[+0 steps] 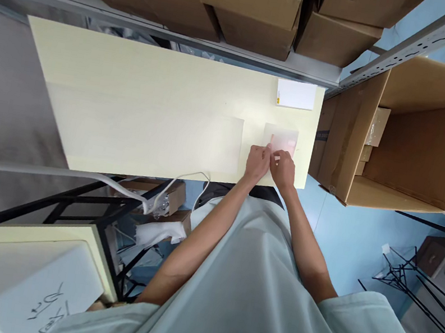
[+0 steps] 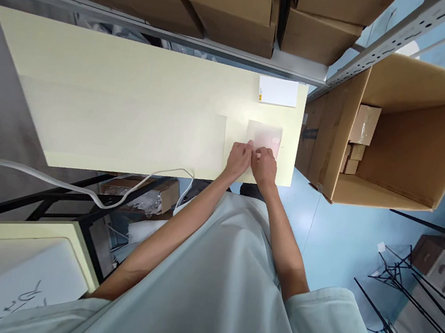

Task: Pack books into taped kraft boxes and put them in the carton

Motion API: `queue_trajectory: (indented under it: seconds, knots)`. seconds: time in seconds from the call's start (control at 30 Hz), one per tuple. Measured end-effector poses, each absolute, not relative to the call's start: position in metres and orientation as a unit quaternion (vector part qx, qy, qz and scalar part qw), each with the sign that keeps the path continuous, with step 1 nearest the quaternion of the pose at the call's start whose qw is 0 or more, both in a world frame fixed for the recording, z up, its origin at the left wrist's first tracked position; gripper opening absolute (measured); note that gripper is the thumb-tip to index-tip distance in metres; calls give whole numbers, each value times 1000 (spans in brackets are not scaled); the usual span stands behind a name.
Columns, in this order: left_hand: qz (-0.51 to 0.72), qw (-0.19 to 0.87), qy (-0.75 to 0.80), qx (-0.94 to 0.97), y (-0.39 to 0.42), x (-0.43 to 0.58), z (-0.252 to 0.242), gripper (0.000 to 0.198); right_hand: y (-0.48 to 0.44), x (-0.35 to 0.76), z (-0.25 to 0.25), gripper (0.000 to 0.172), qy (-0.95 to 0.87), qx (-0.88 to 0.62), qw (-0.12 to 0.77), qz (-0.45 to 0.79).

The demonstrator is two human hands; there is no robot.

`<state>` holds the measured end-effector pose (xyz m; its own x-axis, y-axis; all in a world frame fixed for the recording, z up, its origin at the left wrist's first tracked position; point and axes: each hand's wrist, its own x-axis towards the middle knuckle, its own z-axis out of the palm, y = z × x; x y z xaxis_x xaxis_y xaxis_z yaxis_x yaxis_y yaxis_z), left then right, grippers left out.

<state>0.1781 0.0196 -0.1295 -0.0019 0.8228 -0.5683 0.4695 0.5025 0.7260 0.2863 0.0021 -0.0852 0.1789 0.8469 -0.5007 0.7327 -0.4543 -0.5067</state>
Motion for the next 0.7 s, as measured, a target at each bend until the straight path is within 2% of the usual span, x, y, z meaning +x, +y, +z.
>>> queue_trajectory:
  seconds: [0.13, 0.23, 0.4, 0.6, 0.7]
  knots:
    - [102, 512, 720, 456, 27, 180, -121, 20, -4, 296, -91, 19, -512, -729, 103, 443]
    - [92, 508, 725, 455, 32, 178, -123, 8, -11, 318, -92, 19, -478, -755, 136, 427]
    - [112, 496, 733, 451, 33, 170, -129, 9, -11, 347, -102, 23, -400, -842, 136, 337]
    - [107, 485, 734, 464, 38, 168, -130, 11, 13, 336, -117, 24, -322, -859, 103, 384]
    - [86, 499, 733, 455, 44, 167, -125, 13, 19, 325, -110, 32, -320, -840, 122, 421]
